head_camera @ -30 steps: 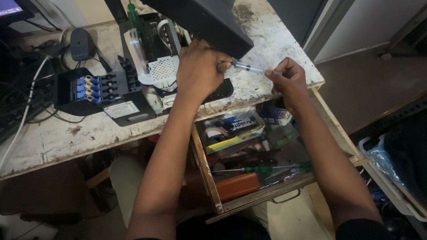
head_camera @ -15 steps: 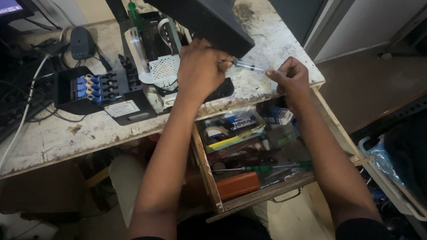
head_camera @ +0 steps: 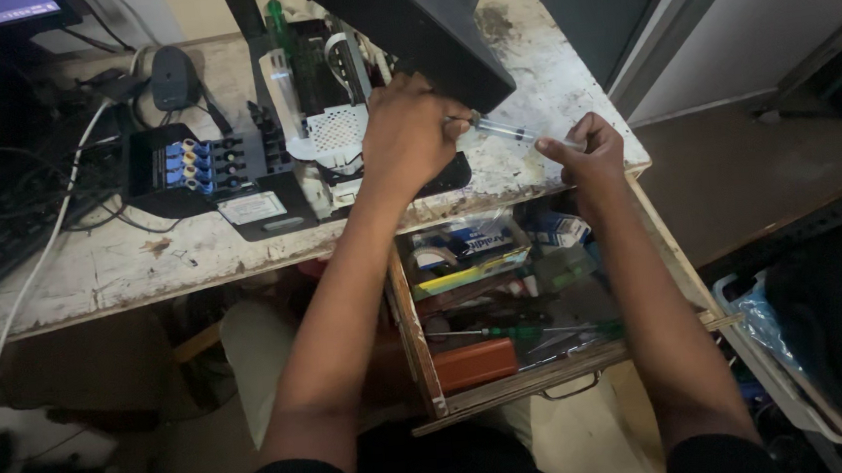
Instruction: The person lifts and opens an inkjet printer on a workbench, removes its cover and internal parts, then uses a syringe to flush liquid through the printer's ink system and printhead area. They repeatedly draw and inject fluid, reposition printer components, and handle the ink cartridge assembly while working.
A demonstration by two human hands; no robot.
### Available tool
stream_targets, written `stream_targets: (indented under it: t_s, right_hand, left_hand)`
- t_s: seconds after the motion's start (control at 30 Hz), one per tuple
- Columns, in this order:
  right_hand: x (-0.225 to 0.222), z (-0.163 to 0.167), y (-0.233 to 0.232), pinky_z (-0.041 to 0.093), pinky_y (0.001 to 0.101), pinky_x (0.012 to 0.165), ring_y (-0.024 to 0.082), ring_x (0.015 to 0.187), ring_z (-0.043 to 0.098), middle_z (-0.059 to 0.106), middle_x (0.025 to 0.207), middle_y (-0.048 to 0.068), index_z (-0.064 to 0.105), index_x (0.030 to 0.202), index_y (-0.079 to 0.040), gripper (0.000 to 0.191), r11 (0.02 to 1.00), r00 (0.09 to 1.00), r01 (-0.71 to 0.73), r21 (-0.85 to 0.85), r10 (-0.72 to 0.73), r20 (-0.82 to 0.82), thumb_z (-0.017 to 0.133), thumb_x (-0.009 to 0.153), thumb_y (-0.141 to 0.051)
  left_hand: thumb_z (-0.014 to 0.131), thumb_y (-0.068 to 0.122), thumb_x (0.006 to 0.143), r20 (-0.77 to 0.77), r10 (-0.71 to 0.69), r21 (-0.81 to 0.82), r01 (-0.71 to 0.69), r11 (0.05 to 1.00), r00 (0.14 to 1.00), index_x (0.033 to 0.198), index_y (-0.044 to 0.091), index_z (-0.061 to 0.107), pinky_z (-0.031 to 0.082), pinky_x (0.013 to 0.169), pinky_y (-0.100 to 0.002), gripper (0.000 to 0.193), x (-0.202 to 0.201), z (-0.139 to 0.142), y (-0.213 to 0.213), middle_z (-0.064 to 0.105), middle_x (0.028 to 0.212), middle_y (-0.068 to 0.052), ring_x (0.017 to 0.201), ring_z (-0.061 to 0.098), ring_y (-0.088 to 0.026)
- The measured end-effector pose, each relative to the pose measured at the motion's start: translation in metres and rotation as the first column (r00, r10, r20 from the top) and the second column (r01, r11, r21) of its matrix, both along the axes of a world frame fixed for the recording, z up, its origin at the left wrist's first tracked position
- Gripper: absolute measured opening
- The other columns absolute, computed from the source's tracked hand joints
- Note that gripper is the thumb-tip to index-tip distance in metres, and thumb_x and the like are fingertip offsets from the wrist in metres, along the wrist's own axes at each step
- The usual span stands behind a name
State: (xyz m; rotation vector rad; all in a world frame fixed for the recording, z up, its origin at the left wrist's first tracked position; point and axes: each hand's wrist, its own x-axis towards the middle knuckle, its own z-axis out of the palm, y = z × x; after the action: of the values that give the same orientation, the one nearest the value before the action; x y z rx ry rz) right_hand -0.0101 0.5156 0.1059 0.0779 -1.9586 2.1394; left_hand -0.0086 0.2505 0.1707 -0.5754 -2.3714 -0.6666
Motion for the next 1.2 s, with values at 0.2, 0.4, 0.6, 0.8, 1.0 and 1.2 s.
stream_targets:
  t_s: [0.2, 0.4, 0.6, 0.8, 1.0, 1.2]
  right_hand:
    - [-0.001, -0.001, 0.001, 0.035, 0.0223, 0.044, 0.004, 0.051, 0.045, 0.049, 0.068, -0.005, 0.045, 0.078, -0.018, 0.045, 0.999, 1.0, 0.015, 0.029, -0.014, -0.004, 0.087, 0.079, -0.003]
    - [-0.001, 0.0, 0.004, 0.035, 0.0217, 0.05, 0.004, 0.056, 0.044, 0.048, 0.069, -0.006, 0.047, 0.079, -0.017, 0.043, 0.995, 1.0, -0.02, 0.102, 0.02, -0.004, 0.088, 0.079, -0.004]
    - [0.002, -0.001, 0.005, 0.039, 0.0201, 0.055, 0.002, 0.066, 0.051, 0.059, 0.079, -0.006, 0.063, 0.094, -0.012, 0.022, 0.942, 0.99, -0.142, 0.303, 0.14, 0.028, 0.082, 0.086, -0.007]
    - [0.002, -0.006, -0.001, 0.04, 0.0209, 0.054, 0.003, 0.065, 0.052, 0.062, 0.082, -0.004, 0.068, 0.106, -0.007, 0.011, 0.913, 0.947, -0.301, 0.277, 0.32, -0.028, 0.074, 0.097, -0.006]
    - [0.004, -0.002, -0.001, 0.04, 0.0208, 0.049, 0.002, 0.059, 0.05, 0.059, 0.076, -0.007, 0.067, 0.111, -0.009, 0.018, 0.899, 0.982, -0.19, 0.396, 0.172, 0.08, 0.072, 0.094, -0.011]
    - [0.003, -0.008, -0.001, 0.034, 0.0196, 0.058, 0.0, 0.068, 0.046, 0.057, 0.083, -0.008, 0.068, 0.118, -0.005, 0.015, 0.889, 0.917, -0.338, 0.308, 0.385, -0.104, 0.069, 0.105, -0.012]
  left_hand:
    - [0.083, 0.024, 0.078, 0.024, 0.0, 0.007, 0.0, 1.0, 1.0, 0.095, 0.023, 0.085, 0.044, 0.089, -0.049, 0.017, 0.001, -0.001, 0.0, 0.07, 0.096, -0.01, 0.103, 0.062, -0.033]
    - [0.083, 0.022, 0.077, 0.031, -0.003, 0.009, 0.002, 1.0, 1.0, 0.093, 0.022, 0.085, 0.044, 0.089, -0.048, 0.017, 0.0, 0.0, 0.0, 0.07, 0.096, -0.01, 0.102, 0.062, -0.031]
    - [0.082, 0.023, 0.078, 0.034, -0.004, 0.029, 0.003, 1.0, 0.999, 0.093, 0.023, 0.085, 0.044, 0.09, -0.048, 0.015, 0.001, -0.002, -0.002, 0.072, 0.097, -0.008, 0.104, 0.062, -0.031]
    - [0.082, 0.024, 0.082, 0.028, -0.08, 0.02, 0.079, 0.997, 0.996, 0.099, 0.015, 0.082, 0.048, 0.091, -0.049, 0.019, 0.004, 0.008, -0.006, 0.07, 0.099, -0.014, 0.103, 0.063, -0.035]
    - [0.056, 0.013, 0.085, 0.046, -0.238, 0.195, 0.225, 0.955, 0.97, 0.103, 0.007, 0.076, 0.055, 0.082, -0.043, 0.027, 0.055, 0.032, -0.072, 0.07, 0.107, -0.013, 0.098, 0.066, -0.031]
    - [0.055, 0.022, 0.107, 0.041, -0.034, 0.116, 0.029, 0.993, 0.999, 0.089, -0.003, 0.072, 0.049, 0.075, -0.05, 0.035, 0.083, 0.04, -0.104, 0.067, 0.088, -0.021, 0.085, 0.064, -0.042]
